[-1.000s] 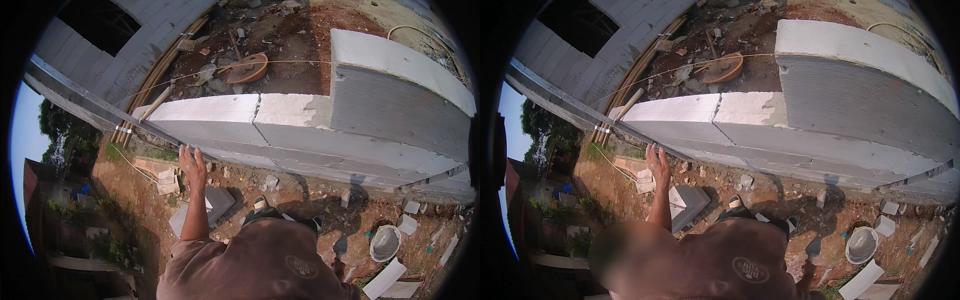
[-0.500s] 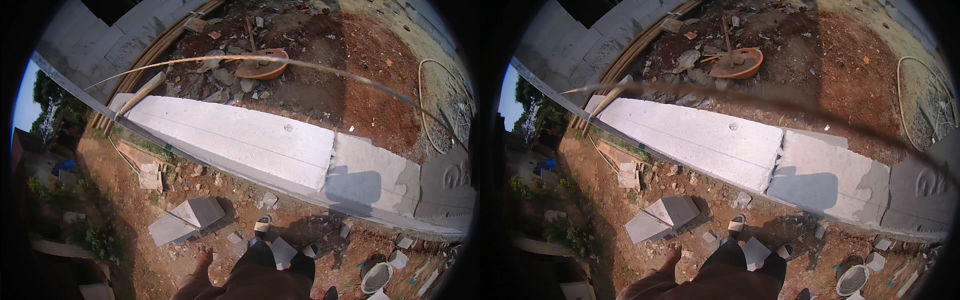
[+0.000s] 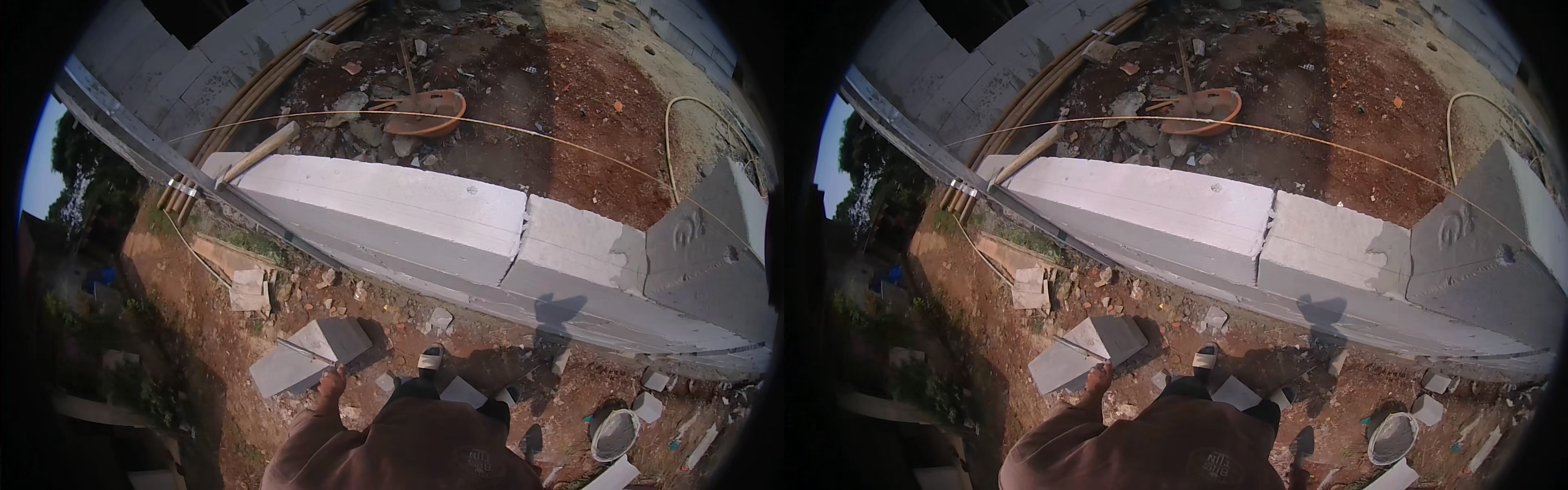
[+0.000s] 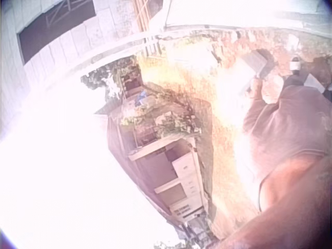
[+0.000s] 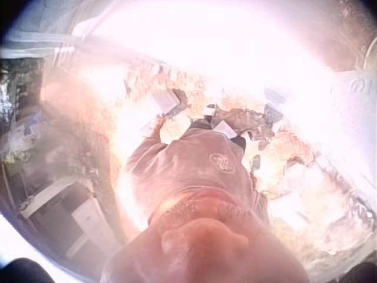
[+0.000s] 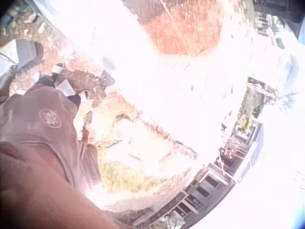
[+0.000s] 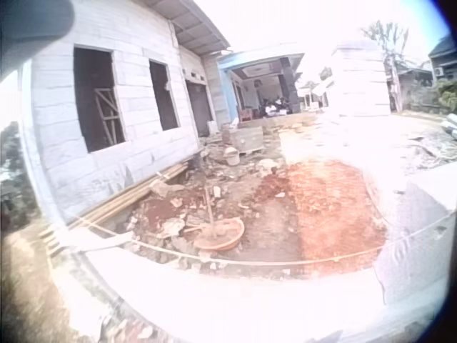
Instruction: The person scoops cement from a bucket with a trowel and applies it to the joints of a curved block wall. The person then picks up a large block, positions it against the wall, and continues applying cement to the joints.
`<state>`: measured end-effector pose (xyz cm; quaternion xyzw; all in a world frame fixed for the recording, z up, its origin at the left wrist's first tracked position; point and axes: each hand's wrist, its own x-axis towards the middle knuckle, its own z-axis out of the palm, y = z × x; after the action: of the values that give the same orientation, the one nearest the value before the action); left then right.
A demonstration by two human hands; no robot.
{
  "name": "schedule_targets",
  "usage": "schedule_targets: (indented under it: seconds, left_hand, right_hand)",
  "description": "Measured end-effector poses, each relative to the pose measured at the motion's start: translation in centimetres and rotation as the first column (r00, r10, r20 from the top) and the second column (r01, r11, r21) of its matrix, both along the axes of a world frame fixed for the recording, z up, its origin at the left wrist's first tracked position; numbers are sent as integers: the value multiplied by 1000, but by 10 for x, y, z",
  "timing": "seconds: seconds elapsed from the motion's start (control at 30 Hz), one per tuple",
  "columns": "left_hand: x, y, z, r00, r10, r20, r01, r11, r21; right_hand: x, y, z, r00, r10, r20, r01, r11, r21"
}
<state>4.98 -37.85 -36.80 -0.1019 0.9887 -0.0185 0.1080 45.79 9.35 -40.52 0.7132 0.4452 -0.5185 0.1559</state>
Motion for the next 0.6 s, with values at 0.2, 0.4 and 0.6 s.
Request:
schedule_targets:
  seconds: [0.2, 0.4, 0.6]
  left_hand:
    - [-19, 115, 36, 941, -280, 190, 225, 938, 265]
    - [-78, 199, -1, 604, -701, 379, 595, 713, 371]
    - [-47, 325, 21, 276, -870, 409, 814, 438, 382]
  right_hand:
    - [79, -15, -12, 953, -285, -102, 291, 956, 48]
    - [112, -60, 48, 651, -613, -448, 749, 614, 247]
    - [120, -186, 69, 436, -848, -301, 898, 388, 207]
